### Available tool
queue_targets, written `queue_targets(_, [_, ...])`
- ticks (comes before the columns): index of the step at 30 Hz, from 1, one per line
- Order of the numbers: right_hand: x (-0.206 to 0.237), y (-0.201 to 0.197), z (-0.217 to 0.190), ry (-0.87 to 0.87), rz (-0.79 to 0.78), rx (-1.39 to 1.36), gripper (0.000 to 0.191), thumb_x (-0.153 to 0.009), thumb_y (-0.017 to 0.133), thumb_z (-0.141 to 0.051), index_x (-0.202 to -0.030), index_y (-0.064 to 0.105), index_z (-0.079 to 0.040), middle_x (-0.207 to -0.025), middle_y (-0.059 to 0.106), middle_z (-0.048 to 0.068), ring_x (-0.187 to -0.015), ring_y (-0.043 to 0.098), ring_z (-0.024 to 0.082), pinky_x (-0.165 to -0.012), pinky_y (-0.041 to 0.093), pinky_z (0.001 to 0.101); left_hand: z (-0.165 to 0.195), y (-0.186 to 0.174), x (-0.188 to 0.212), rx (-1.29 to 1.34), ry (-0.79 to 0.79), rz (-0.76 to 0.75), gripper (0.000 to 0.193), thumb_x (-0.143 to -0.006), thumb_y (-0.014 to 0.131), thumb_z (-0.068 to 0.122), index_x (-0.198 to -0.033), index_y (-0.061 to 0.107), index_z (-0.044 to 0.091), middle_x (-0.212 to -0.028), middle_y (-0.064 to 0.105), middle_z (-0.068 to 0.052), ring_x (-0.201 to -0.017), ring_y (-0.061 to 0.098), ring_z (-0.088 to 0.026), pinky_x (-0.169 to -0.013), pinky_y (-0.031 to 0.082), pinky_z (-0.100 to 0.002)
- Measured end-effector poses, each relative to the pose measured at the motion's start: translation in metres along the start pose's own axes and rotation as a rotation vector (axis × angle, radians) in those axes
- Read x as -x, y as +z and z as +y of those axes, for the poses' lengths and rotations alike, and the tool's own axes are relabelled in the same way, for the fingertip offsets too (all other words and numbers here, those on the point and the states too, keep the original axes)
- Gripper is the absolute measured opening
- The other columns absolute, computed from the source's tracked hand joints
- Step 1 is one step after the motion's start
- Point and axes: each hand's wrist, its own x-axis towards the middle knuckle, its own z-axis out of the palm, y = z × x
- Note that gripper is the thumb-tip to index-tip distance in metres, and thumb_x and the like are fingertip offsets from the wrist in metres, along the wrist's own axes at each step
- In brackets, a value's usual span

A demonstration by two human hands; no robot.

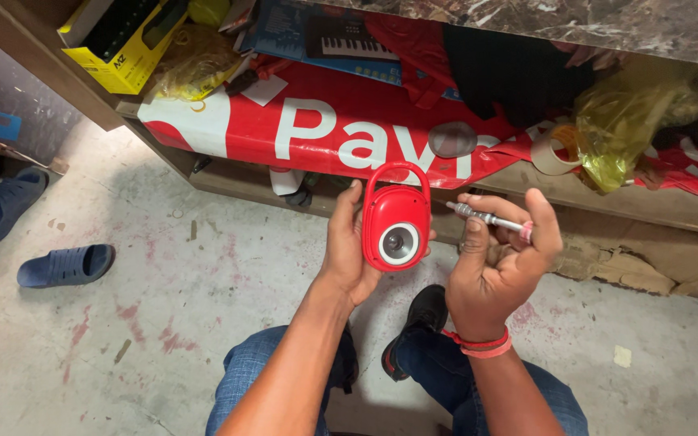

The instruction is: The person kneels on the floor holding a red portable speaker and uses a screwdriver to unscrew its rear panel, repositioning the speaker and driver bit repeatedly to loosen the screws while working the casing open.

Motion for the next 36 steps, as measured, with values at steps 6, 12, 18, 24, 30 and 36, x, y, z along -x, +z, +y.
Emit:
queue_targets(6, [0.004,0.006,0.0,-0.004,-0.045,-0.161,0.051,-0.113,0.056,0.01,-0.15,0.025,-0.007,-0.126,0.062,0.019,-0.117,0.069,0.023,-0.1,0.061,0.0316,-0.008,-0.003,-0.004,-0.093,-0.048,0.076,0.059,-0.105,0.034,0.051,-0.123,0.064,0.003,-0.104,0.074,-0.014,-0.088,0.074,-0.025,-0.078,0.062,-0.038])
queue_targets(12, [0.01,0.011,-0.002,0.005,-0.12,-0.145,0.053,-0.108,0.057,0.01,-0.148,0.028,-0.006,-0.126,0.063,0.02,-0.113,0.068,0.024,-0.097,0.059,0.0316,-0.014,-0.01,-0.006,-0.027,-0.05,0.139,0.045,-0.105,0.043,0.047,-0.119,0.065,0.01,-0.106,0.074,-0.005,-0.094,0.072,-0.013,-0.08,0.061,-0.032])
queue_targets(18, [0.013,0.015,-0.002,-0.001,-0.126,-0.153,0.051,-0.107,0.057,0.01,-0.147,0.029,-0.005,-0.127,0.064,0.02,-0.12,0.068,0.026,-0.1,0.059,0.0343,-0.016,-0.011,-0.006,-0.013,-0.046,0.12,0.037,-0.106,0.047,0.043,-0.119,0.063,0.013,-0.11,0.072,-0.003,-0.098,0.069,-0.012,-0.081,0.059,-0.03])
queue_targets(24, [0.011,0.013,-0.001,0.001,-0.135,-0.136,0.051,-0.106,0.057,0.011,-0.146,0.03,-0.005,-0.127,0.064,0.02,-0.119,0.069,0.026,-0.103,0.06,0.0364,-0.015,-0.008,-0.006,-0.004,-0.054,0.114,0.04,-0.105,0.045,0.044,-0.119,0.064,0.013,-0.11,0.072,-0.003,-0.097,0.07,-0.011,-0.082,0.059,-0.029])
queue_targets(30, [0.011,0.014,-0.002,-0.017,-0.132,-0.117,0.052,-0.106,0.058,0.011,-0.147,0.031,-0.005,-0.126,0.064,0.02,-0.115,0.068,0.025,-0.099,0.059,0.0345,-0.014,-0.007,-0.006,-0.014,-0.048,0.122,0.037,-0.105,0.045,0.043,-0.117,0.064,0.014,-0.108,0.072,-0.003,-0.097,0.069,-0.012,-0.082,0.059,-0.031])
queue_targets(36, [0.01,0.014,-0.004,-0.011,-0.127,-0.087,0.055,-0.106,0.06,0.011,-0.151,0.033,-0.006,-0.126,0.065,0.02,-0.114,0.07,0.026,-0.095,0.061,0.033,-0.015,-0.008,-0.006,-0.034,-0.062,0.105,0.04,-0.106,0.044,0.045,-0.117,0.064,0.013,-0.107,0.072,-0.003,-0.096,0.069,-0.012,-0.082,0.058,-0.031])
